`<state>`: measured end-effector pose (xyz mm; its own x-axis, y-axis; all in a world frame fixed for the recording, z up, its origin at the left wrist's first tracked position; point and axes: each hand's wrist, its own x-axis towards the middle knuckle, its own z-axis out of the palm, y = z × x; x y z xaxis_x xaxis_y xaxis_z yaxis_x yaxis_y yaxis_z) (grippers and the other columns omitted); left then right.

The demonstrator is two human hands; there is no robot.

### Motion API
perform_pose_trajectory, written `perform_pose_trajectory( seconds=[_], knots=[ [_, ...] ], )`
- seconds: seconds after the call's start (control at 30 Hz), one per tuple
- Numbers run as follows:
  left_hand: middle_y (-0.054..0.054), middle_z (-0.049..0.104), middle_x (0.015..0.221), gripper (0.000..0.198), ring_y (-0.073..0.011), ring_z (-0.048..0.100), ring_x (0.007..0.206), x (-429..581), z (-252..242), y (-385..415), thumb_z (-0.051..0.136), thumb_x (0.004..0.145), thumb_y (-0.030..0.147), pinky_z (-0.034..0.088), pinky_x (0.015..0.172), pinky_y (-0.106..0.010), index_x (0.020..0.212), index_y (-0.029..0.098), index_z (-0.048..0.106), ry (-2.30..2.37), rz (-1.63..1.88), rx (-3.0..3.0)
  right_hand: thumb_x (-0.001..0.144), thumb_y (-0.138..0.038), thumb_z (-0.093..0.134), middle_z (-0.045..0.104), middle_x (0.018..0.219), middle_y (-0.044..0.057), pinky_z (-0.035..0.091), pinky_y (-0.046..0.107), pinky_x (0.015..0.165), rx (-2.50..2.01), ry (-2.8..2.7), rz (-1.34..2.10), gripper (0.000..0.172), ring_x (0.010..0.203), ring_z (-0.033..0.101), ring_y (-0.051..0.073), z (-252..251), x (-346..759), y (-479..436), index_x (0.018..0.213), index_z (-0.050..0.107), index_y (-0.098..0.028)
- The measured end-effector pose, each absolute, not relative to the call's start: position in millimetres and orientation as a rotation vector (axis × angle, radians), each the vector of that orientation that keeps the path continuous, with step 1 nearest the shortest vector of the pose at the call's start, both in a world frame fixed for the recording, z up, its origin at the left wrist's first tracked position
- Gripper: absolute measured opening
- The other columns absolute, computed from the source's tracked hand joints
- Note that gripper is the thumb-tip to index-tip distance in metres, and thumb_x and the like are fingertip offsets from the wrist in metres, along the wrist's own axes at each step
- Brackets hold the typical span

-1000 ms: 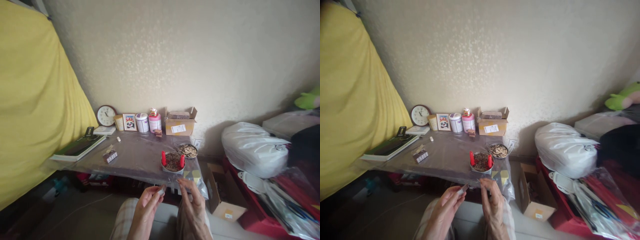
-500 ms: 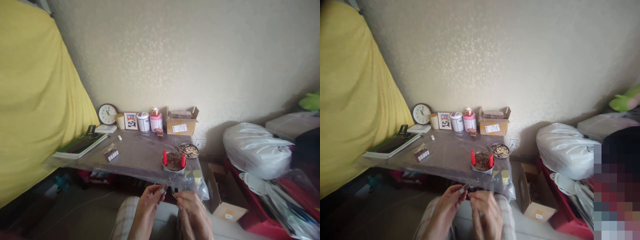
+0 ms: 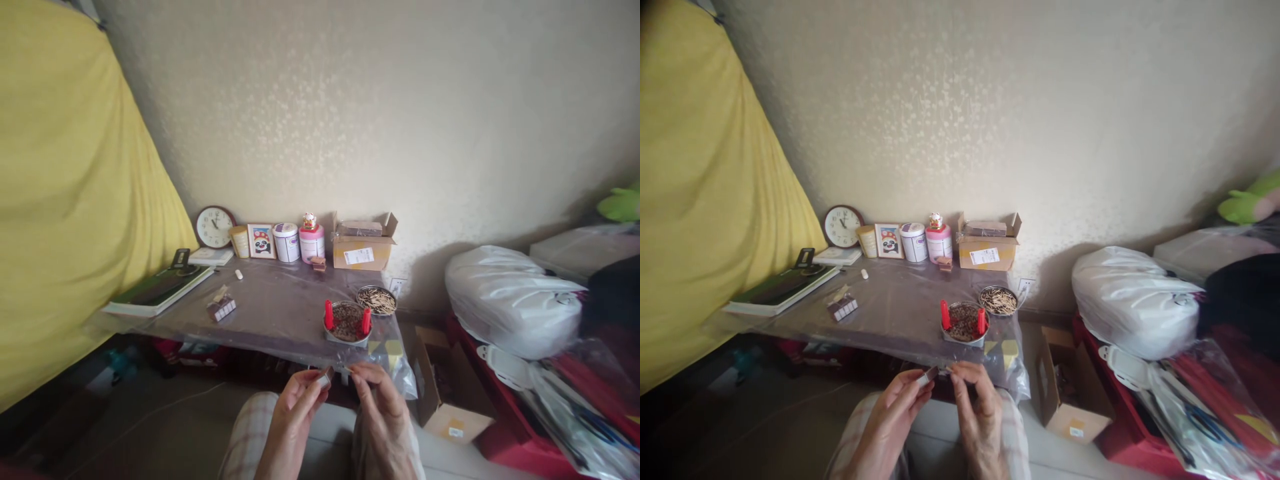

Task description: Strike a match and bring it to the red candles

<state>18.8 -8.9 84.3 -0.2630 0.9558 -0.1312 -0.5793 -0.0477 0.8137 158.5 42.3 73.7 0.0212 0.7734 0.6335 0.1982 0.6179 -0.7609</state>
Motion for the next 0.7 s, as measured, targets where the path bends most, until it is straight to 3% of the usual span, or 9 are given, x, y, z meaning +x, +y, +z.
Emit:
perform_pose_trajectory(
  seconds=[0.27, 0.4, 0.47, 0.57, 0.7],
  knots=[
    [-0.003, 0.074, 0.093, 0.016, -0.0204, 0.064, 0.096, 20, 85, -9, 0.071, 0.075, 0.035, 0.047, 0.094, -0.031, 0.086, 0.023, 0.071, 0.895, 1.598, 0.543, 0.089, -0.015, 0.058, 0.073, 0.085, 0.003, 0.059, 0.024, 0.070, -0.700, -1.679, 0.295, 0.013, 0.077, 0.071, 0.016, 95, 151, 29, 0.095, 0.066, -0.023],
    [-0.002, 0.074, 0.085, 0.018, -0.0156, 0.064, 0.084, 19, 84, -7, 0.076, 0.071, 0.033, 0.050, 0.084, -0.027, 0.083, 0.020, 0.072, 0.886, 1.640, 0.492, 0.089, -0.011, 0.055, 0.072, 0.090, 0.006, 0.058, 0.027, 0.071, -0.580, -1.716, 0.202, 0.018, 0.083, 0.070, 0.017, 92, 154, 30, 0.101, 0.063, -0.022],
    [-0.003, 0.073, 0.085, 0.019, -0.0153, 0.064, 0.083, 20, 83, -7, 0.076, 0.072, 0.033, 0.049, 0.084, -0.028, 0.084, 0.019, 0.072, 0.872, 1.649, 0.495, 0.090, -0.012, 0.054, 0.072, 0.092, 0.006, 0.058, 0.028, 0.071, -0.537, -1.797, 0.171, 0.020, 0.082, 0.069, 0.018, 78, 154, 40, 0.103, 0.062, -0.023],
    [-0.005, 0.073, 0.089, 0.021, -0.0185, 0.064, 0.088, 19, 82, -8, 0.076, 0.072, 0.034, 0.048, 0.088, -0.032, 0.085, 0.018, 0.072, 0.907, 1.639, 0.490, 0.091, -0.015, 0.052, 0.071, 0.082, 0.002, 0.058, 0.027, 0.067, -0.705, -1.769, 0.116, 0.015, 0.073, 0.069, 0.016, 52, 155, 61, 0.093, 0.064, -0.024],
    [-0.007, 0.073, 0.091, 0.021, -0.0198, 0.064, 0.090, 16, 79, -9, 0.074, 0.074, 0.034, 0.046, 0.090, -0.034, 0.087, 0.017, 0.072, 0.958, 1.628, 0.483, 0.092, -0.022, 0.055, 0.072, 0.093, 0.004, 0.056, 0.026, 0.075, -0.924, -1.678, 0.299, 0.012, 0.086, 0.069, 0.016, 42, 161, 70, 0.096, 0.065, -0.023]
  ],
)
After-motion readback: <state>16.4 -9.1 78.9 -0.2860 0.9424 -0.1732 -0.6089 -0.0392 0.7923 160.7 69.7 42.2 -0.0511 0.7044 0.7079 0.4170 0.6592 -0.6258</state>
